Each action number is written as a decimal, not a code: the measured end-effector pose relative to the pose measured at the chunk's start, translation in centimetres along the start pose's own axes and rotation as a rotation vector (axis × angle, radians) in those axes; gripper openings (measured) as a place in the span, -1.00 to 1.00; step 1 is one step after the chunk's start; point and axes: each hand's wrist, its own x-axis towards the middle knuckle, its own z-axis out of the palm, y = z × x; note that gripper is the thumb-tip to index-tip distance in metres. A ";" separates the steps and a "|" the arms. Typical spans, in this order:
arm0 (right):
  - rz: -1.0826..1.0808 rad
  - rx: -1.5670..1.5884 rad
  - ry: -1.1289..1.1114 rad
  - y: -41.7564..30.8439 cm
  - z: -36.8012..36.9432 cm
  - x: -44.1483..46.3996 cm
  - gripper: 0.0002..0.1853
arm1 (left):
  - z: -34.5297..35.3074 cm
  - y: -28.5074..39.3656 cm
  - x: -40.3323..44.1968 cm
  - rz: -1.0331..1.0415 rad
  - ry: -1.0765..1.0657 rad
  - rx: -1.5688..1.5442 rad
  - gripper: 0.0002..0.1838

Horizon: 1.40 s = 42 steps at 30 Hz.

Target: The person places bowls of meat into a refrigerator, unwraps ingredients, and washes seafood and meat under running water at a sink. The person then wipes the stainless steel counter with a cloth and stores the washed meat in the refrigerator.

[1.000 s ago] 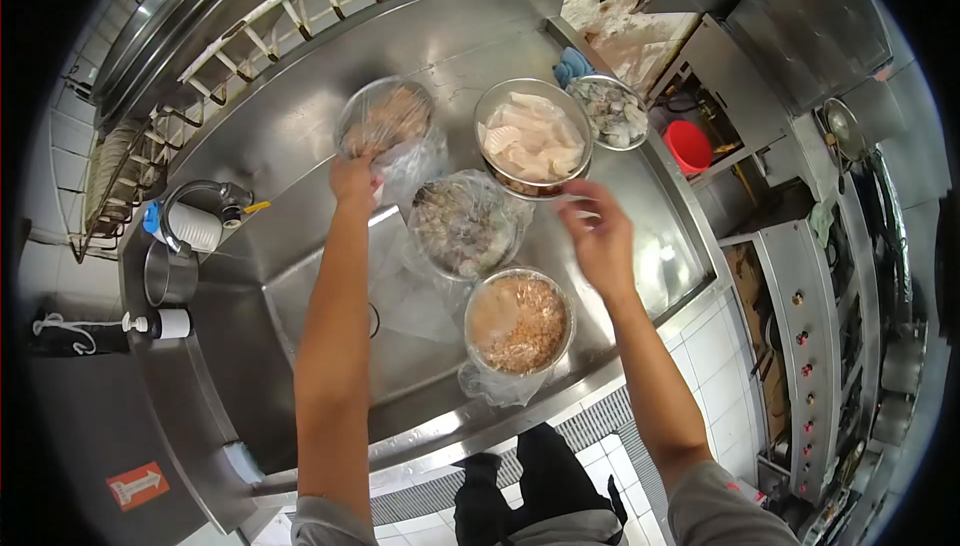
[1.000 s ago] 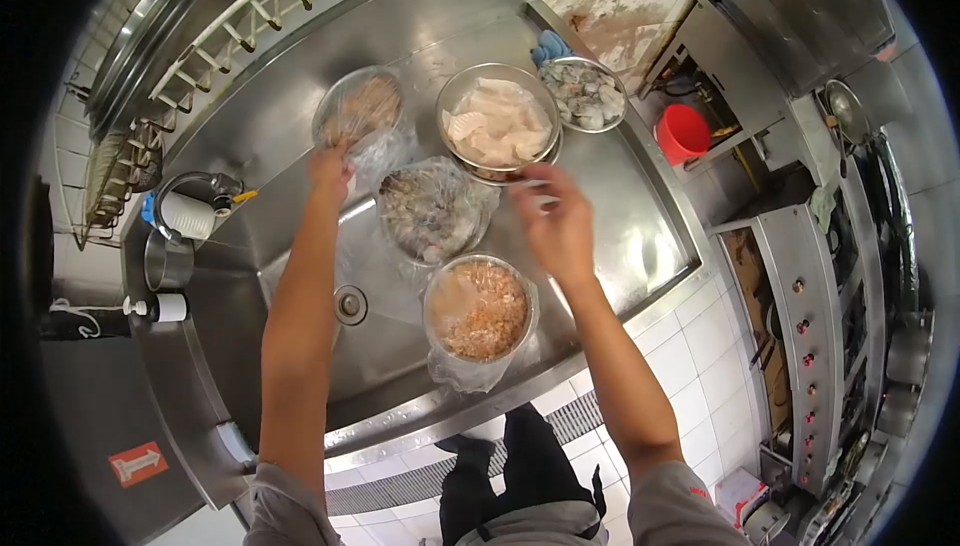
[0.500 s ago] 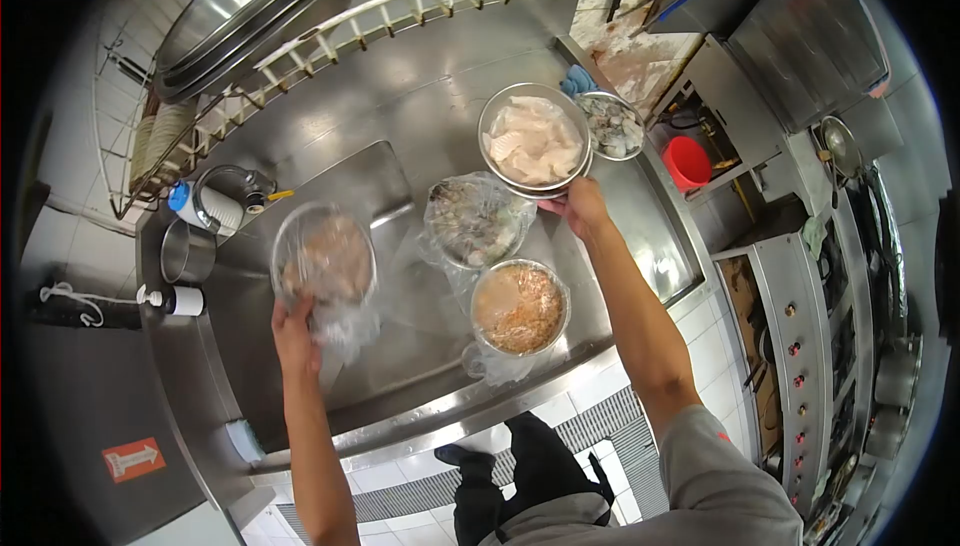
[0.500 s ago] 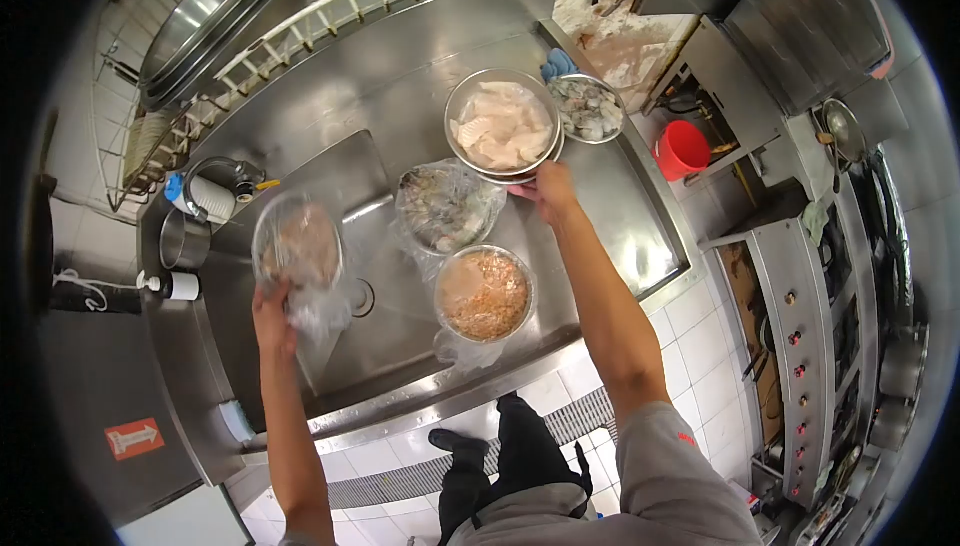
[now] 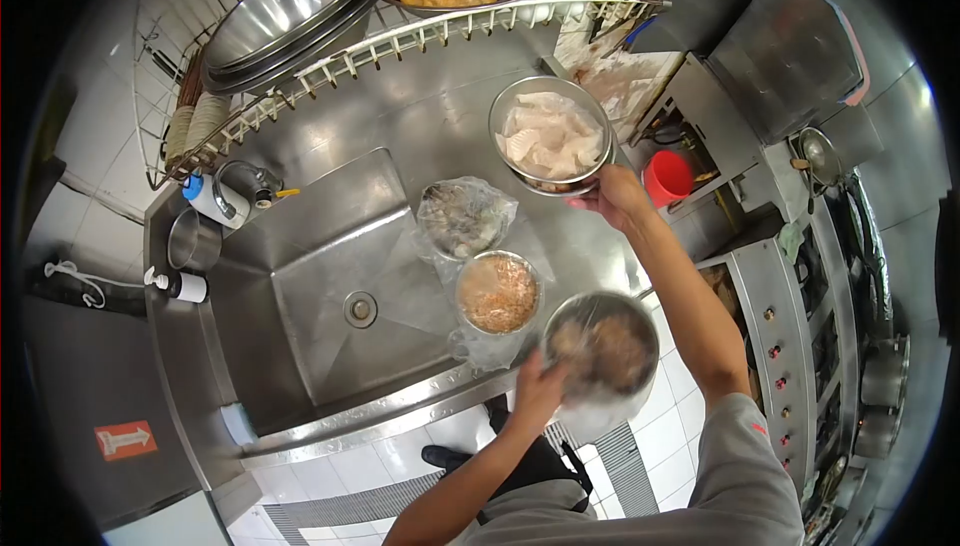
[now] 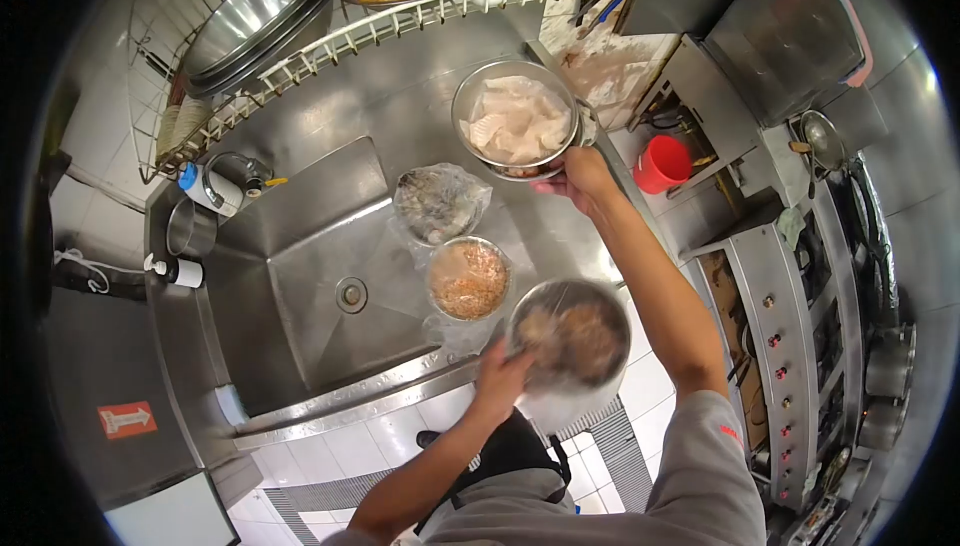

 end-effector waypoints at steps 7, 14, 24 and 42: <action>-0.043 0.020 -0.054 1.0 1.6 -5.4 -0.65 | 6.6 -2.8 11.4 0.295 0.274 0.341 -0.62; -0.226 -0.035 -0.081 3.1 8.1 -8.4 -0.57 | -2.5 7.2 -1.8 0.928 0.524 0.502 -0.50; -0.725 -0.575 0.067 6.4 23.5 -15.8 -0.35 | -14.6 15.1 0.8 1.026 0.834 0.570 -0.12; -0.851 -0.555 0.060 11.8 34.6 -17.8 -0.30 | -24.7 15.5 -2.6 1.116 0.907 0.408 -0.14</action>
